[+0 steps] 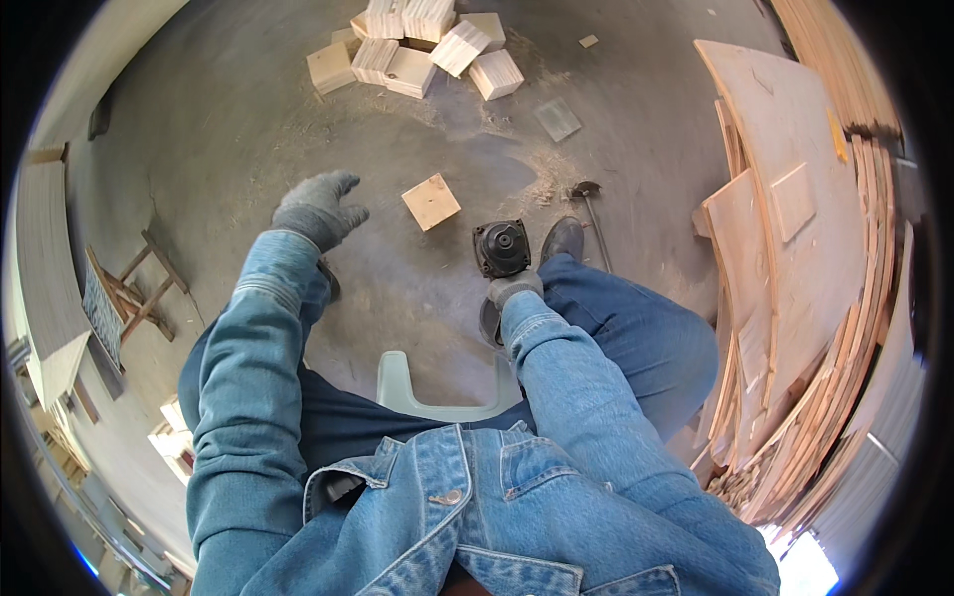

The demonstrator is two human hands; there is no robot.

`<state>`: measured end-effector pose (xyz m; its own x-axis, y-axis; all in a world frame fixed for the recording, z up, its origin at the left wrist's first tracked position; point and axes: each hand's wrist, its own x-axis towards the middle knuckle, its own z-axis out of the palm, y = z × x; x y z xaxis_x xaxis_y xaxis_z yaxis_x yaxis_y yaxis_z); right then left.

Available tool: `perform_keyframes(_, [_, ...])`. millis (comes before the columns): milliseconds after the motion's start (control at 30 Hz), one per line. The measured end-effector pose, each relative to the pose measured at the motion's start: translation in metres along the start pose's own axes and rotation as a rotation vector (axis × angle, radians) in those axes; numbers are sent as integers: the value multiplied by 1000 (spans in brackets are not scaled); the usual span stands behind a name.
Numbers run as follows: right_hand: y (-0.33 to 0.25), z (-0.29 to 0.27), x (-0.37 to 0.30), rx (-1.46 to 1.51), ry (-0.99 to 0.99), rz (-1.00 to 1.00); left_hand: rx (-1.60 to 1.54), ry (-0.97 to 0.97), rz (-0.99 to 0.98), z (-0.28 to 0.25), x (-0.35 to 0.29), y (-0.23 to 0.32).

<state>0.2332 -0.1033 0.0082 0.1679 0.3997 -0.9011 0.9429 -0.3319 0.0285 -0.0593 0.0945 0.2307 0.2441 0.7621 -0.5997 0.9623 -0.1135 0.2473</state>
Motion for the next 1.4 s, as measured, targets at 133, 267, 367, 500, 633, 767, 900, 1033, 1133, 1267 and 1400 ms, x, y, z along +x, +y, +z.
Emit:
perform_keyframes(133, [-26, -21, -27, 39, -9, -1, -33, -86, -122, 59, 29, -17])
perform_keyframes(267, [60, 124, 116, 1330, 350, -60, -81, 11, -35, 117, 69, 20])
perform_keyframes(367, [42, 130, 124, 1227, 301, -137, -96, 66, -80, 153, 79, 12])
perform_keyframes(500, [36, 81, 87, 781, -40, -83, -121, 154, -70, 187, 86, 8])
perform_keyframes(633, [58, 70, 76, 1450, -192, 179, -123, 148, -30, 200, 103, 32])
perform_keyframes(767, [13, -12, 1, 1537, -221, 299, -123, 121, -88, 205, 108, 22])
perform_keyframes(900, [30, 39, 30, 1829, 6, 176, -137, 151, -44, 217, 117, 26])
perform_keyframes(1033, [41, 63, 59, 1641, -99, 112, -165, 198, 2, 231, 123, 19])
perform_keyframes(1133, [38, 54, 53, 881, -64, 48, -196, 274, 38, 245, 129, 8])
perform_keyframes(1267, [14, -4, 4, 1467, -95, 162, -209, 249, 23, 238, 129, 5])
perform_keyframes(1400, [6, -33, -21, 1986, -90, 318, -261, 226, 56, 225, 135, 2])
